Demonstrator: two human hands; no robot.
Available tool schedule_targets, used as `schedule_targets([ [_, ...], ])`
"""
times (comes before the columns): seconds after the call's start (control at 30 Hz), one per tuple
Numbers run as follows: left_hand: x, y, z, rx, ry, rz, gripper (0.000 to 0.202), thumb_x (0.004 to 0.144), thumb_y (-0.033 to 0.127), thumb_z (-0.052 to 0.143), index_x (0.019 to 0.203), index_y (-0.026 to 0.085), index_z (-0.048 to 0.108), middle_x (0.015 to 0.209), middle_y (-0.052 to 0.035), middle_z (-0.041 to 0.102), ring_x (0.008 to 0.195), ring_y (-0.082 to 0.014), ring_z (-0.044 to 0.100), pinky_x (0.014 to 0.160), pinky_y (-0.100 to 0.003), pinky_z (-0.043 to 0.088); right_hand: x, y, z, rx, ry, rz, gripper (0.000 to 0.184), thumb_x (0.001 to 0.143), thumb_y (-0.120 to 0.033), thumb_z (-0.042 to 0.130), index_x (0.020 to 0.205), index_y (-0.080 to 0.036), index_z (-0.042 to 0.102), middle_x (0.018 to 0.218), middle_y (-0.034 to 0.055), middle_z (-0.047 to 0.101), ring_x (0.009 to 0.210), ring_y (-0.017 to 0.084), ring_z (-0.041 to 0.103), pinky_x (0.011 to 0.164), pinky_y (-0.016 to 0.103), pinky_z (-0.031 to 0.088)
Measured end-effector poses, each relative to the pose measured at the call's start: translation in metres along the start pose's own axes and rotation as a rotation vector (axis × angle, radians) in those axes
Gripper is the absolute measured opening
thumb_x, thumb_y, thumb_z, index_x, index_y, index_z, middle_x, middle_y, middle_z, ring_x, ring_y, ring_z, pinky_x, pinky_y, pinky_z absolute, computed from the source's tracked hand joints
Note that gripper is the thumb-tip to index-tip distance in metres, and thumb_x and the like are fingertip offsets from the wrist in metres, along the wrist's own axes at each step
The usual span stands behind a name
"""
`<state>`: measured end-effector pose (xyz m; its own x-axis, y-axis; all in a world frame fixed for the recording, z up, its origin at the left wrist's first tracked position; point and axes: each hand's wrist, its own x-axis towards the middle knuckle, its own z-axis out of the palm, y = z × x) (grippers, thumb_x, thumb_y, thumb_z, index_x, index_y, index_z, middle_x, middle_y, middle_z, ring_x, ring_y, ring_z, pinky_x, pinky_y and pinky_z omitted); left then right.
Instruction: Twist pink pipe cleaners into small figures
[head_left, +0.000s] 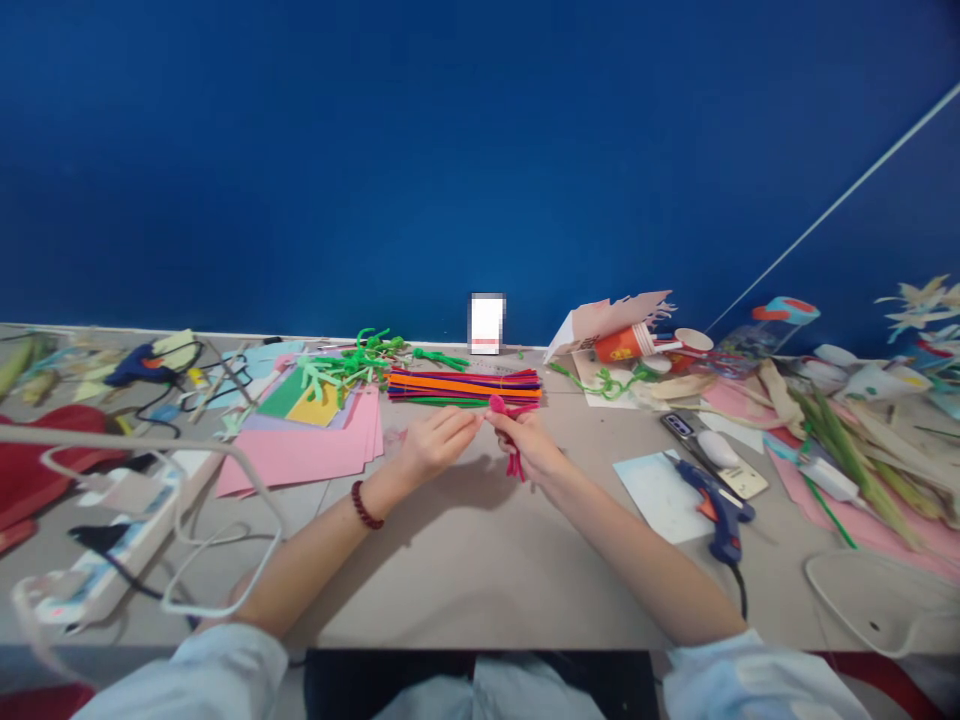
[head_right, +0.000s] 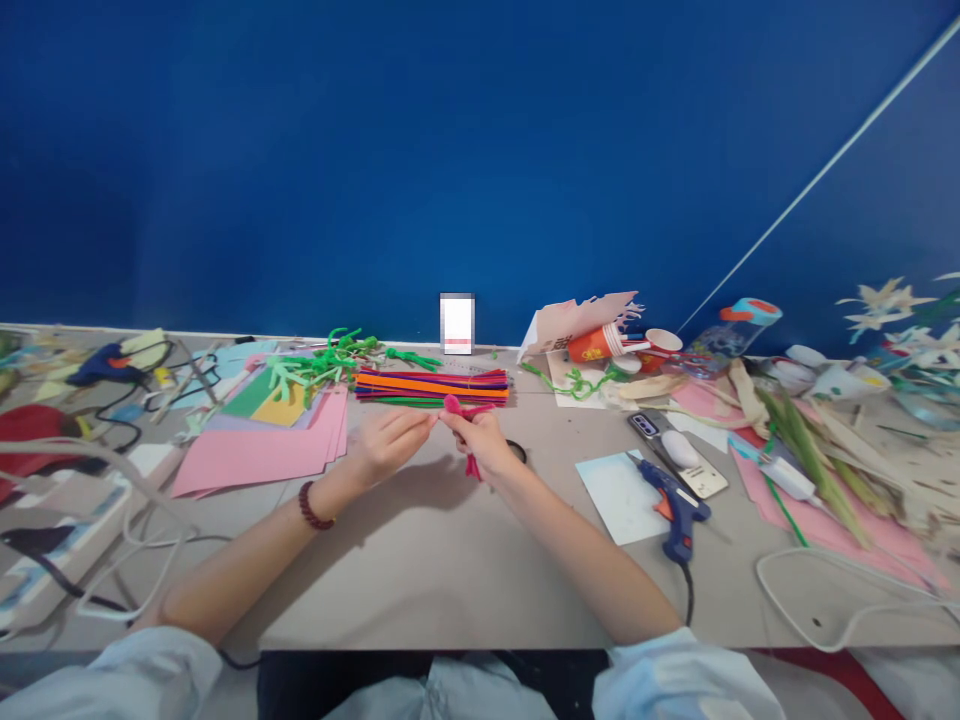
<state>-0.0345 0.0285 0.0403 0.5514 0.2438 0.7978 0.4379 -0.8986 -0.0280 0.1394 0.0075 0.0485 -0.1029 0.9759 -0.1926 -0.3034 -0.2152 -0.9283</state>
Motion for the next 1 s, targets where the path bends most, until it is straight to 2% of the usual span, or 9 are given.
schedule_targets([
  [0.07,-0.003,-0.002,-0.001,0.045,-0.035,0.111,0.019,0.082,0.007,0.056,0.094,0.02,0.063,0.087,-0.0049,0.069,0.077,-0.0156,0.062,0.067,-0.03,0.051,-0.001,0.0,0.0,0.082,-0.057,0.08,0.039,0.054,-0.04,0.079,0.06,-0.018,0.048,0.046,-0.009,0.034,0.043,0.004,0.024,0.039,0.02,0.013],
  [0.13,-0.003,-0.002,-0.001,0.018,-0.01,0.092,0.02,0.082,0.008,0.056,0.096,0.02,0.063,0.088,-0.0051,0.069,0.078,-0.0153,0.062,0.069,-0.03,0.051,-0.002,-0.001,0.0,0.097,-0.074,0.1,0.039,0.054,-0.04,0.079,0.06,-0.018,0.048,0.046,-0.0089,0.034,0.043,0.004,0.025,0.038,0.02,0.013],
  [0.23,0.005,-0.002,0.0,-0.182,0.065,-0.18,0.017,0.082,0.016,0.056,0.098,0.019,0.063,0.085,-0.0062,0.067,0.078,-0.0153,0.06,0.07,-0.03,0.051,-0.002,-0.003,-0.001,0.013,-0.023,0.012,0.037,0.057,-0.042,0.078,0.06,-0.018,0.05,0.046,-0.0086,0.034,0.042,0.004,0.023,0.039,0.021,0.014],
  [0.3,0.01,-0.003,-0.001,-0.407,0.017,-0.434,0.02,0.083,0.025,0.054,0.099,0.017,0.064,0.087,-0.0081,0.066,0.078,-0.0161,0.06,0.066,-0.03,0.05,-0.001,-0.004,-0.001,-0.095,0.02,-0.074,0.032,0.061,-0.042,0.075,0.061,-0.018,0.053,0.046,-0.0076,0.035,0.043,0.005,0.025,0.04,0.021,0.018],
  [0.43,0.015,-0.008,-0.001,-0.879,-0.159,-0.859,0.029,0.084,0.039,0.053,0.081,0.014,0.066,0.073,-0.0063,0.065,0.064,-0.014,0.058,0.056,-0.026,0.047,0.001,-0.006,-0.004,-0.283,0.057,-0.267,0.023,0.066,-0.041,0.07,0.066,-0.02,0.061,0.057,-0.0019,0.051,0.055,0.011,0.043,0.052,0.024,0.037],
  [0.57,0.015,-0.008,0.001,-0.997,-0.253,-1.011,0.029,0.073,0.042,0.066,0.079,0.014,0.066,0.071,-0.0044,0.065,0.061,-0.0119,0.056,0.056,-0.023,0.045,0.004,-0.005,-0.01,-0.385,0.016,-0.377,0.021,0.072,-0.041,0.065,0.074,-0.021,0.066,0.076,0.0015,0.063,0.075,0.016,0.055,0.072,0.029,0.044],
  [0.73,0.019,-0.003,0.0,-0.828,-0.223,-0.848,0.026,0.075,0.04,0.065,0.074,0.014,0.065,0.074,-0.0052,0.065,0.061,-0.0115,0.055,0.055,-0.023,0.043,0.005,-0.003,-0.014,-0.454,-0.015,-0.424,0.019,0.073,-0.04,0.064,0.075,-0.022,0.068,0.08,0.0021,0.065,0.08,0.018,0.057,0.076,0.031,0.045],
  [0.9,0.015,-0.006,-0.001,-0.398,-0.216,-0.433,0.02,0.085,0.034,0.056,0.078,0.017,0.063,0.072,-0.0042,0.063,0.067,-0.0132,0.055,0.061,-0.025,0.044,0.004,-0.004,-0.007,-0.347,0.088,-0.342,0.017,0.062,-0.036,0.072,0.069,-0.021,0.069,0.074,0.0025,0.067,0.077,0.019,0.058,0.073,0.032,0.045],
  [1.0,0.01,-0.009,-0.003,-0.111,-0.204,-0.185,0.017,0.089,0.027,0.049,0.082,0.017,0.062,0.074,-0.0054,0.063,0.071,-0.0151,0.057,0.066,-0.028,0.045,0.001,-0.007,-0.002,-0.271,0.139,-0.225,0.017,0.057,-0.032,0.074,0.064,-0.019,0.066,0.058,-0.0007,0.059,0.061,0.015,0.052,0.056,0.027,0.041],
])
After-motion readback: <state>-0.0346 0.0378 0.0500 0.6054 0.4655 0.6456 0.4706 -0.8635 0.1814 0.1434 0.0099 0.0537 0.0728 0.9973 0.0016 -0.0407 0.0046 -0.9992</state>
